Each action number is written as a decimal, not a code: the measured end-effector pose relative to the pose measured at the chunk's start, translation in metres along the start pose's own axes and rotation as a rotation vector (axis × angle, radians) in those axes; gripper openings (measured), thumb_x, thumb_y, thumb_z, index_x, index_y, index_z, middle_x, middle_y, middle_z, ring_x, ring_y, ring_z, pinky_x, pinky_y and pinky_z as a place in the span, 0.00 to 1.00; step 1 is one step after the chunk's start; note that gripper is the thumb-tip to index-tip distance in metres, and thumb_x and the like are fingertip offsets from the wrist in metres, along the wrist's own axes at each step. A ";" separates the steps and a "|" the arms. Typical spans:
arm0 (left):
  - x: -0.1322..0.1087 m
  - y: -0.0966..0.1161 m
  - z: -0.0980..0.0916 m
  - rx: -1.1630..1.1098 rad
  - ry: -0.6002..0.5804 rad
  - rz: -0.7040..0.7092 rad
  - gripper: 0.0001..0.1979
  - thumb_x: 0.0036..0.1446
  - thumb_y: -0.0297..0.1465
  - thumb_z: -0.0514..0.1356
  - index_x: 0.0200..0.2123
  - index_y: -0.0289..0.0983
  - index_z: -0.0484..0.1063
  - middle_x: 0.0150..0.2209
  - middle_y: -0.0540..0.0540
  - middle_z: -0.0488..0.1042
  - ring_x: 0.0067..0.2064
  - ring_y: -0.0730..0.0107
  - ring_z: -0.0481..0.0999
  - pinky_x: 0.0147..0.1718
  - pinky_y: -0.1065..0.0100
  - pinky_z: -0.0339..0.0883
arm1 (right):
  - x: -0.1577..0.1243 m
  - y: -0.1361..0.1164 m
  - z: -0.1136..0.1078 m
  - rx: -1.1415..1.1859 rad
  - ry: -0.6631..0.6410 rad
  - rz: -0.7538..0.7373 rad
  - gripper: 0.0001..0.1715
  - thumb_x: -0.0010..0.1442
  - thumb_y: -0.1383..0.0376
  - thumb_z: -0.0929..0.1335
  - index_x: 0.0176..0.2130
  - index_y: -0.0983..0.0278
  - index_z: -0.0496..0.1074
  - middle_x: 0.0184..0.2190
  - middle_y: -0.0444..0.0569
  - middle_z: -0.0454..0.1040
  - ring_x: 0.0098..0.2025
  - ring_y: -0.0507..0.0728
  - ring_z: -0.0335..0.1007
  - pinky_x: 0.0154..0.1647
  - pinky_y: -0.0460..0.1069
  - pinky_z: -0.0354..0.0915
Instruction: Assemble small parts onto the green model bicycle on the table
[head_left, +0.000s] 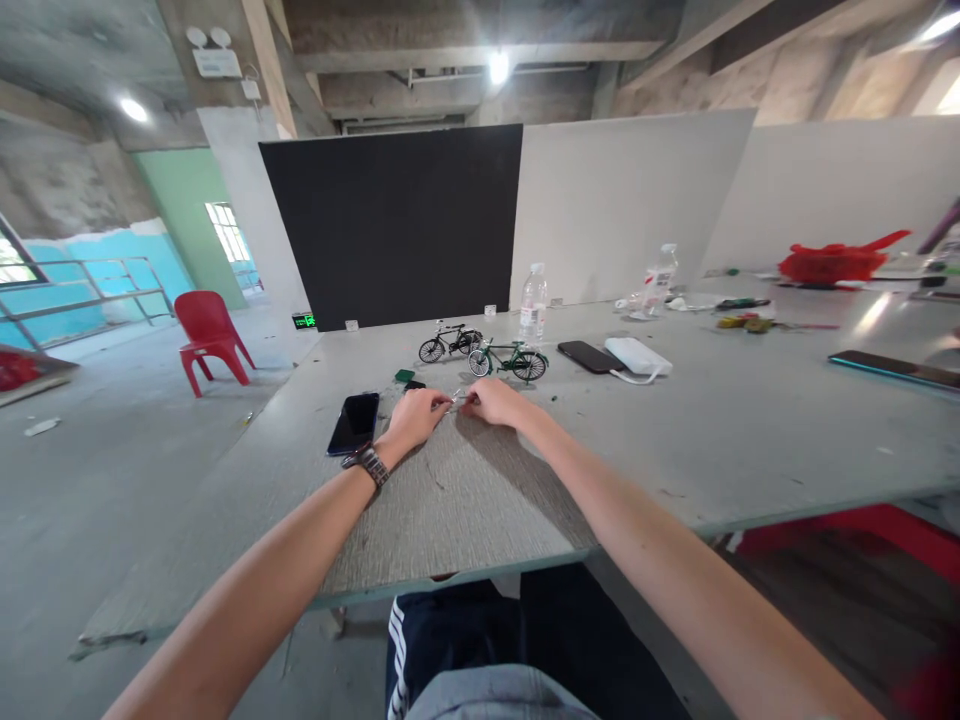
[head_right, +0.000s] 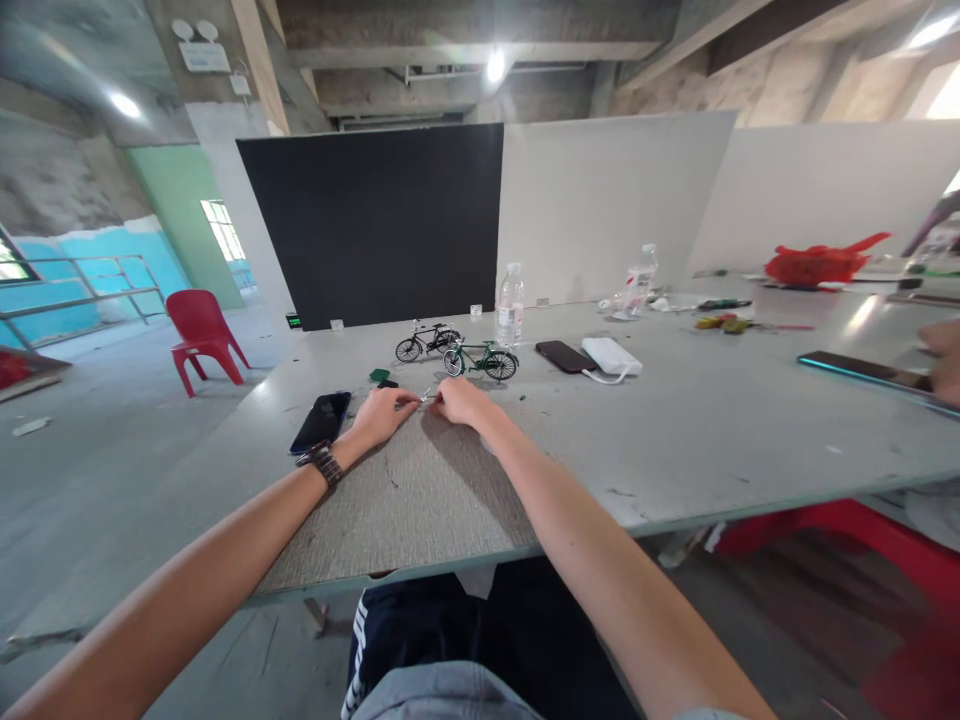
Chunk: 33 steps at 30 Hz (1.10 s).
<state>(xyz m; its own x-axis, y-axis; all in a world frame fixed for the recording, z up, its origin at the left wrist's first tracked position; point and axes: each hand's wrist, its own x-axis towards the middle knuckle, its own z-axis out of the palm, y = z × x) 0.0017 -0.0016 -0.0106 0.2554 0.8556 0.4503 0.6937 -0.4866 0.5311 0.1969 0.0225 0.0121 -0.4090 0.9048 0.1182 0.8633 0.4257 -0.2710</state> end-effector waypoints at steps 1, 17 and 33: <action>0.000 0.000 0.000 0.000 -0.001 0.001 0.10 0.59 0.34 0.61 0.38 0.39 0.82 0.38 0.39 0.82 0.39 0.57 0.78 0.42 0.65 0.67 | -0.001 0.001 0.001 0.004 0.006 0.006 0.11 0.61 0.58 0.69 0.35 0.61 0.79 0.34 0.54 0.80 0.35 0.59 0.76 0.33 0.48 0.62; 0.004 -0.008 0.000 -0.104 0.074 -0.016 0.09 0.59 0.33 0.62 0.37 0.39 0.82 0.37 0.41 0.82 0.37 0.61 0.79 0.43 0.64 0.70 | -0.009 0.007 -0.001 0.084 0.185 0.023 0.17 0.70 0.58 0.59 0.44 0.61 0.73 0.41 0.54 0.78 0.40 0.59 0.72 0.37 0.50 0.61; 0.006 -0.008 -0.001 -0.082 0.097 -0.041 0.09 0.60 0.31 0.61 0.39 0.36 0.81 0.41 0.42 0.82 0.40 0.61 0.80 0.42 0.64 0.70 | -0.009 -0.004 0.007 0.033 0.064 -0.046 0.12 0.65 0.60 0.66 0.35 0.64 0.74 0.34 0.55 0.78 0.32 0.57 0.72 0.30 0.48 0.57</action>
<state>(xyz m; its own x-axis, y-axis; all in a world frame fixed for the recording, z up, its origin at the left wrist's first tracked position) -0.0030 0.0067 -0.0110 0.1588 0.8561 0.4917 0.6440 -0.4674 0.6057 0.1951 0.0125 0.0051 -0.4272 0.8835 0.1921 0.8336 0.4672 -0.2948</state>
